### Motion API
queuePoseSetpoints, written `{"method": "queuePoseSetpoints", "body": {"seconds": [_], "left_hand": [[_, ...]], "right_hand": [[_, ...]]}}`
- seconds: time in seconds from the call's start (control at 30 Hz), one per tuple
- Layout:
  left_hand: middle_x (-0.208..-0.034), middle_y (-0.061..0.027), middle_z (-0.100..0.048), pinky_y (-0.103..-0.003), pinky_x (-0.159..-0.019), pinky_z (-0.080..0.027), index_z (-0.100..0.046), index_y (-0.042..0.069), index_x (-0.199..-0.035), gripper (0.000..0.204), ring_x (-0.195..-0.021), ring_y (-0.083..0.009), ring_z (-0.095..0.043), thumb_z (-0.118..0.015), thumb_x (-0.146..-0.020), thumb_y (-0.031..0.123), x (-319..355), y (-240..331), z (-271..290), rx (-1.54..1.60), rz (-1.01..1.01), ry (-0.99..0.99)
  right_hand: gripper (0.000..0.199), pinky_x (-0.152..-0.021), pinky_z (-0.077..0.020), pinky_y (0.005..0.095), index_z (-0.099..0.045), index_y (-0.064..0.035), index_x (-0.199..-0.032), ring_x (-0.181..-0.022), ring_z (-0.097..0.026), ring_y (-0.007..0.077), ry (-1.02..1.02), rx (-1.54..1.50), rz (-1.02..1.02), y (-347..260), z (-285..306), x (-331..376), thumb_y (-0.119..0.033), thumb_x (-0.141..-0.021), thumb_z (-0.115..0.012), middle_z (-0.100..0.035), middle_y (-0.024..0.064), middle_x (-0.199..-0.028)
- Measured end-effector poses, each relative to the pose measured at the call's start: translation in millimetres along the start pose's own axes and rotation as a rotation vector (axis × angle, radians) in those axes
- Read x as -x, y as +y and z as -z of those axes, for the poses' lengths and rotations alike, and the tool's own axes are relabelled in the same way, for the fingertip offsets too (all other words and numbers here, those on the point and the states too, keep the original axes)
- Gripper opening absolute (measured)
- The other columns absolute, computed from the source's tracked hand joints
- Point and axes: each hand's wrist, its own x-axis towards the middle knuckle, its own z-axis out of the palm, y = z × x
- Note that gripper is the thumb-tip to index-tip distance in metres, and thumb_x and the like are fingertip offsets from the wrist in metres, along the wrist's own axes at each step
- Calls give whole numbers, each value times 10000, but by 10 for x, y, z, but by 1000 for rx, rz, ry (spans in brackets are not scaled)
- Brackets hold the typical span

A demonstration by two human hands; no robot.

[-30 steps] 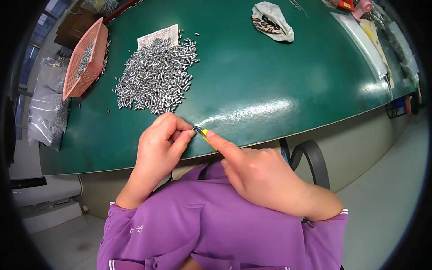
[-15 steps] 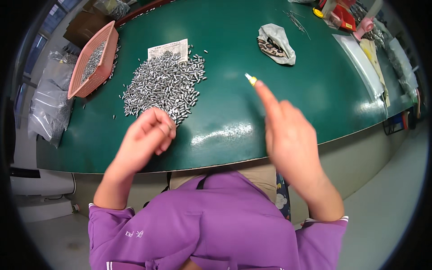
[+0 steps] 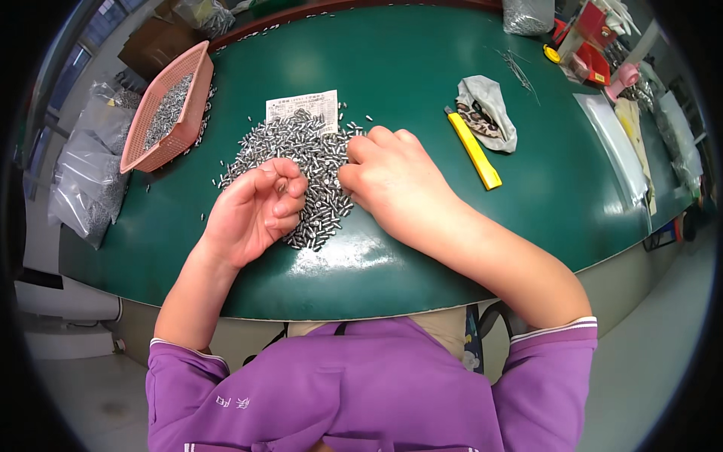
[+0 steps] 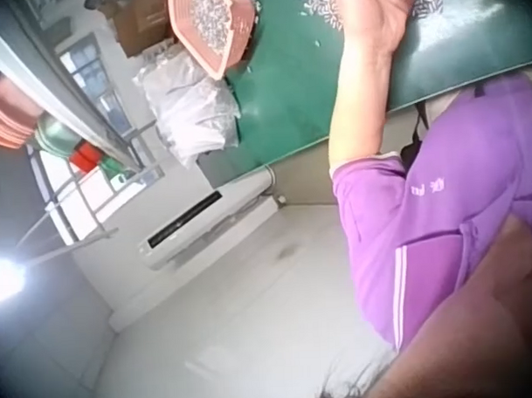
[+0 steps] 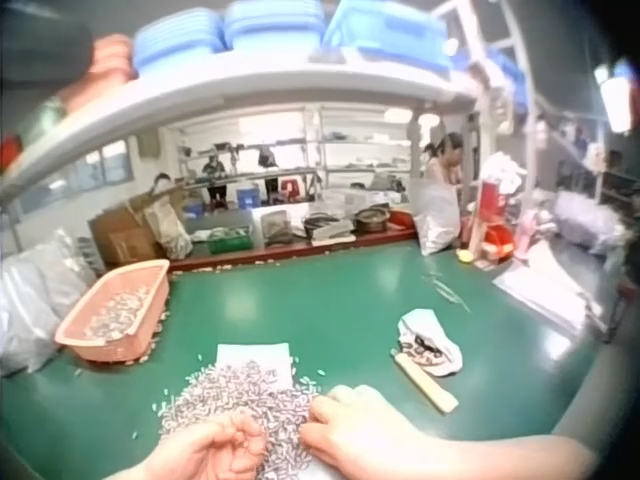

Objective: Inspecting and sorting small metal components on a workbench.

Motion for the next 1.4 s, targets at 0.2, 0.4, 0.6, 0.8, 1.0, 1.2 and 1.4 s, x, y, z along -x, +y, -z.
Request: {"method": "queuePoseSetpoints", "body": {"seconds": [0.2,0.4,0.6,0.8,1.0,1.2,1.4], "left_hand": [[-880,-33,-545,-180,-467,-311,-522,35,-1040,112,-614,-47,-409,-502,-938,78,72,-42,-37,-172,-48,58],[-941,-69,-575,-186,-498,-384,-497,21,-1100,185,-601,-51,-454,-550,-934,83,89,-191,-191,-317,10,131],[-907,-68,-579,-186,-498,-390,-498,22,-1087,175,-604,-54,-476,-556,-943,103,33,-241,-82,-313,4,110],[-867,-68,-584,-191,-486,-392,-501,36,-1080,154,-587,-59,-486,-547,-952,110,31,-242,-100,-332,24,146],[-871,-58,-598,-195,-478,-399,-510,52,-1078,120,-601,-61,-504,-507,-976,116,34,-214,-102,-270,-23,115],[-867,-56,-603,-194,-482,-400,-518,60,-1078,118,-615,-61,-509,-484,-988,128,49,-216,-92,-259,-27,104],[-866,-56,-607,-199,-485,-392,-526,60,-1070,135,-624,-61,-509,-476,-994,160,44,-231,-54,-229,-26,84]], "right_hand": [[101,-783,-429,362,-606,-69,-813,-863,-528,254,-17,-307,-121,50,-50,-6,-74,-743,-680,-555,60,-877],[84,-726,-473,264,-635,-73,-929,-860,-554,128,22,-928,-285,-18,-70,12,-95,-851,-657,-550,37,-956],[92,-718,-471,255,-634,-81,-928,-864,-550,126,46,-1015,-265,-82,-146,17,-97,-844,-669,-545,28,-952],[118,-729,-476,262,-649,-94,-922,-879,-552,131,80,-1015,-280,-90,-132,19,-87,-813,-694,-549,22,-945],[201,-750,-488,308,-683,-107,-951,-867,-566,185,225,-810,-156,-79,-132,7,-57,-759,-715,-549,41,-897],[231,-749,-485,320,-692,-124,-977,-864,-568,197,234,-759,-119,-89,-146,0,-60,-756,-713,-552,45,-891],[212,-776,-468,304,-688,-93,-958,-899,-558,179,225,-717,-111,-98,-129,1,-28,-758,-711,-566,39,-904]]}}
